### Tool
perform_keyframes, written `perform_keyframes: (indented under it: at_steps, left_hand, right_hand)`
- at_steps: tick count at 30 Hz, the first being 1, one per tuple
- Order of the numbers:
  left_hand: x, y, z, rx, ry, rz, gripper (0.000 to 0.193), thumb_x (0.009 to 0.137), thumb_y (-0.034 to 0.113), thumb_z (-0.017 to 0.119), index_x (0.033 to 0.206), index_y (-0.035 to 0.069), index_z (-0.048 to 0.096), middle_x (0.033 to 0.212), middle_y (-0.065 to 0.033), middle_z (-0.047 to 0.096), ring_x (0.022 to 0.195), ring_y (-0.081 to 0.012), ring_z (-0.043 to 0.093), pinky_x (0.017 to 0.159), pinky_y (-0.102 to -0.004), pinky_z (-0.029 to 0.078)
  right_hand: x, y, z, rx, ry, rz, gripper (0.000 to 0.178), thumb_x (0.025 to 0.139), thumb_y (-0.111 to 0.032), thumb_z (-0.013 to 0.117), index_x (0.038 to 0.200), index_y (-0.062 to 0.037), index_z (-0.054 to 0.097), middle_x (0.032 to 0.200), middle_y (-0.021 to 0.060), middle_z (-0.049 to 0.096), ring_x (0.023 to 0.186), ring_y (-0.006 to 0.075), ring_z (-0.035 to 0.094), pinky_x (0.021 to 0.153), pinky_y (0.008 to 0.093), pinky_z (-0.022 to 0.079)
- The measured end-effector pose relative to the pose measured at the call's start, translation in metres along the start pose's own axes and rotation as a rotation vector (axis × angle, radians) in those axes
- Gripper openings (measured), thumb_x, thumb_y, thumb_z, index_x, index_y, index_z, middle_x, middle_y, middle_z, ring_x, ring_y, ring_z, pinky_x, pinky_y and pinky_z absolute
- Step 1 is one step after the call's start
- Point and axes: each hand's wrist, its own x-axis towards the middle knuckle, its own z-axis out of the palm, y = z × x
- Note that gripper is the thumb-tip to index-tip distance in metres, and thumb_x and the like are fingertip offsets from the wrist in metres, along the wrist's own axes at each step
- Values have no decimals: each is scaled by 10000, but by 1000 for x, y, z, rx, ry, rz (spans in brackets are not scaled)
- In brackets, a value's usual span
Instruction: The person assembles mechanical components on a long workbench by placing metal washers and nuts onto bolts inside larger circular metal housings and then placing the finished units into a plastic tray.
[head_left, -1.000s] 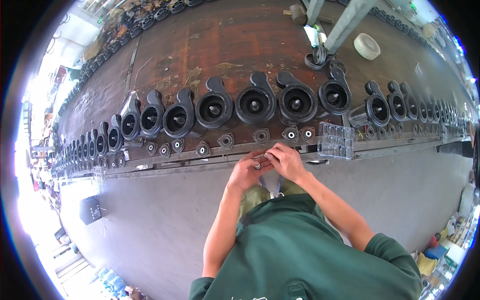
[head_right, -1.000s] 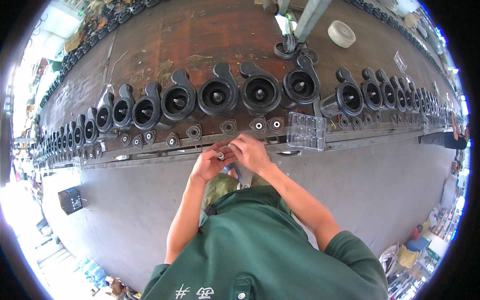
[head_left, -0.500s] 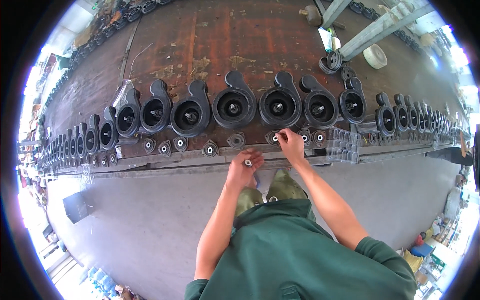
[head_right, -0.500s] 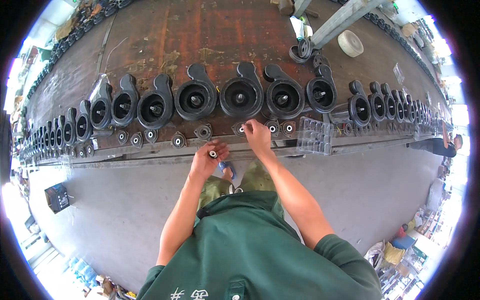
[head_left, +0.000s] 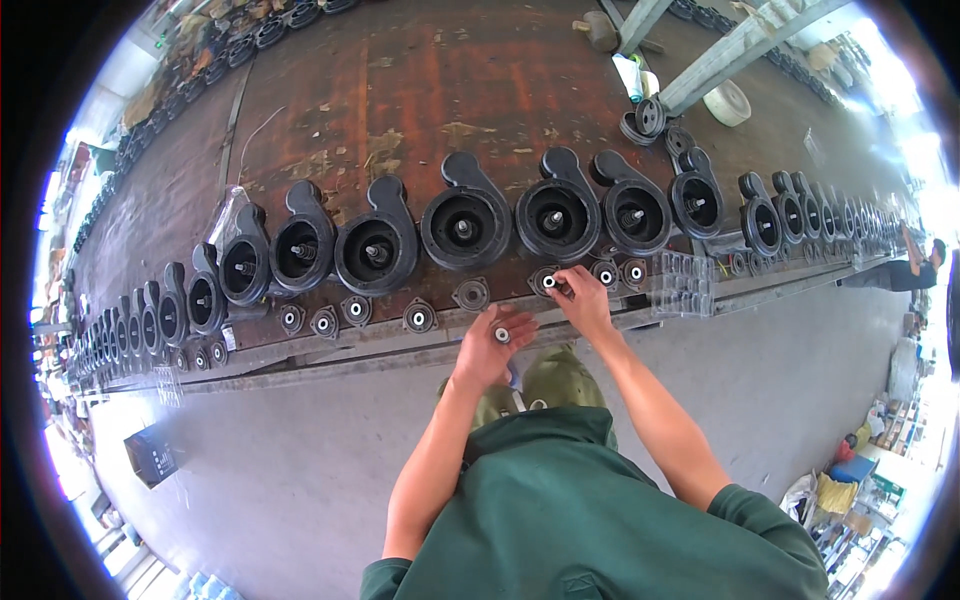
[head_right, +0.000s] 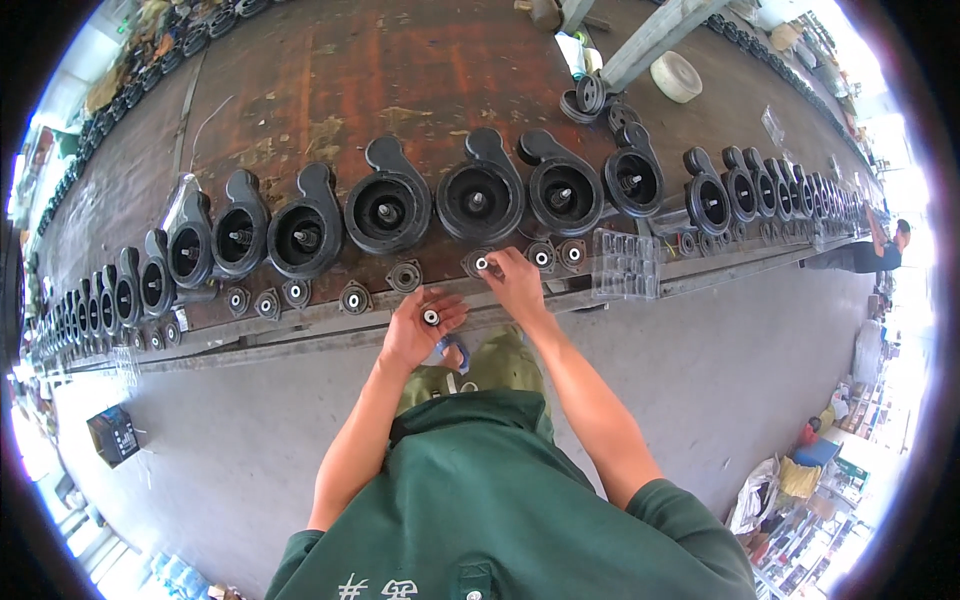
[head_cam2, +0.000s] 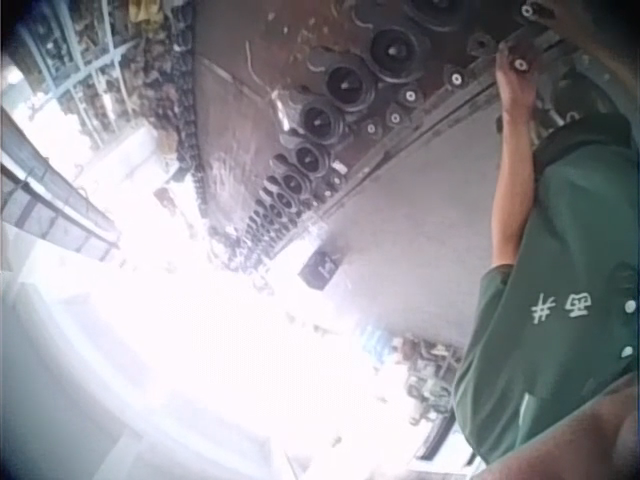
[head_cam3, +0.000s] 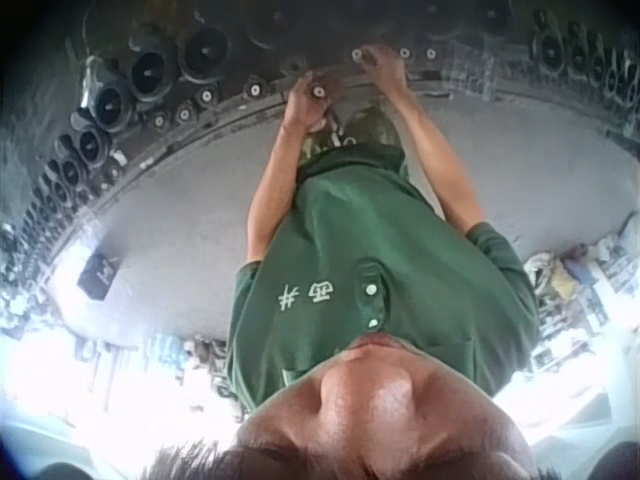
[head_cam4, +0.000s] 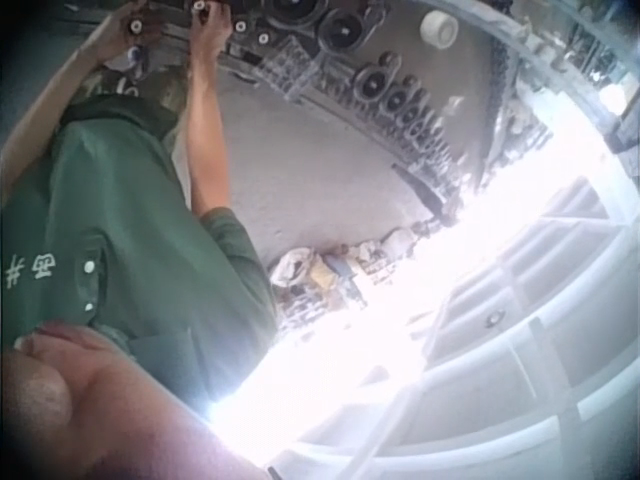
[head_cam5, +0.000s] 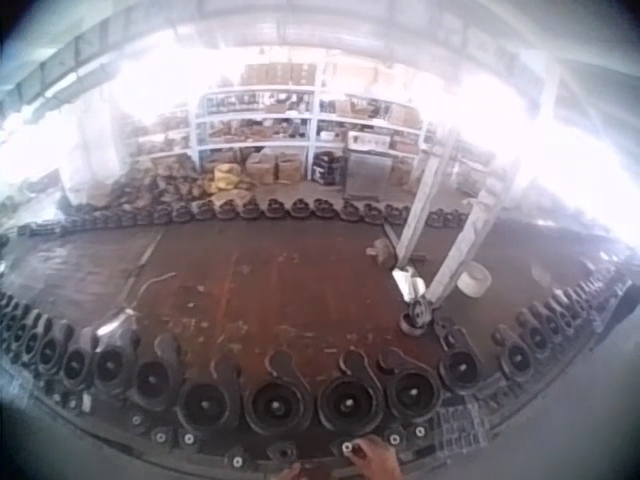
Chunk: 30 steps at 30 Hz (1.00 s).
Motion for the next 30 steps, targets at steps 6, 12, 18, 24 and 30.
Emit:
perform_keyframes:
  at_steps: [6, 12, 18, 24, 30]
  left_hand:
    - [-4, 0, 5, 38, -14, -1, 428, 1074, 353, 505, 1225, -47, 515, 1272, -316, 605, 1187, -468, 622, 1064, -571, 503]
    - [-12, 4, 12, 58, -81, -9, 496, 1086, 420, 447, 1279, -31, 524, 1280, -271, 616, 1155, -381, 637, 1034, -510, 515]
    - [-18, 6, 22, 105, -174, -40, 531, 1095, 450, 396, 1316, -3, 562, 1204, -146, 653, 1081, -262, 633, 943, -413, 528]
    - [6, -8, -71, 180, -30, 227, 366, 1090, 297, 439, 1192, -25, 582, 1193, -177, 648, 1083, -292, 649, 971, -432, 539]
    - [-31, 17, -53, 34, 247, 191, 291, 1065, 248, 478, 1058, -29, 566, 1082, -236, 678, 1031, -399, 691, 889, -485, 584]
  right_hand:
    - [-2, -2, 0, 4, -24, 45, 284, 823, -93, 809, 1072, -47, 682, 991, 99, 672, 867, 277, 703, 738, 373, 573]
    - [-9, -66, -20, 44, -95, -30, 277, 834, -134, 795, 1083, -60, 701, 1016, 106, 681, 910, 313, 693, 776, 401, 573]
    - [-24, -100, -20, 87, -366, -221, 387, 770, -188, 826, 1132, -112, 713, 1039, 65, 678, 1006, 304, 675, 854, 405, 564]
    - [-10, -98, 9, 94, -369, -200, 336, 781, -211, 820, 1076, -102, 700, 1053, 68, 666, 992, 312, 671, 840, 421, 561]
    - [24, -87, 70, -77, -209, -253, 315, 812, -223, 805, 1062, -88, 668, 1010, 86, 647, 983, 323, 659, 816, 439, 558]
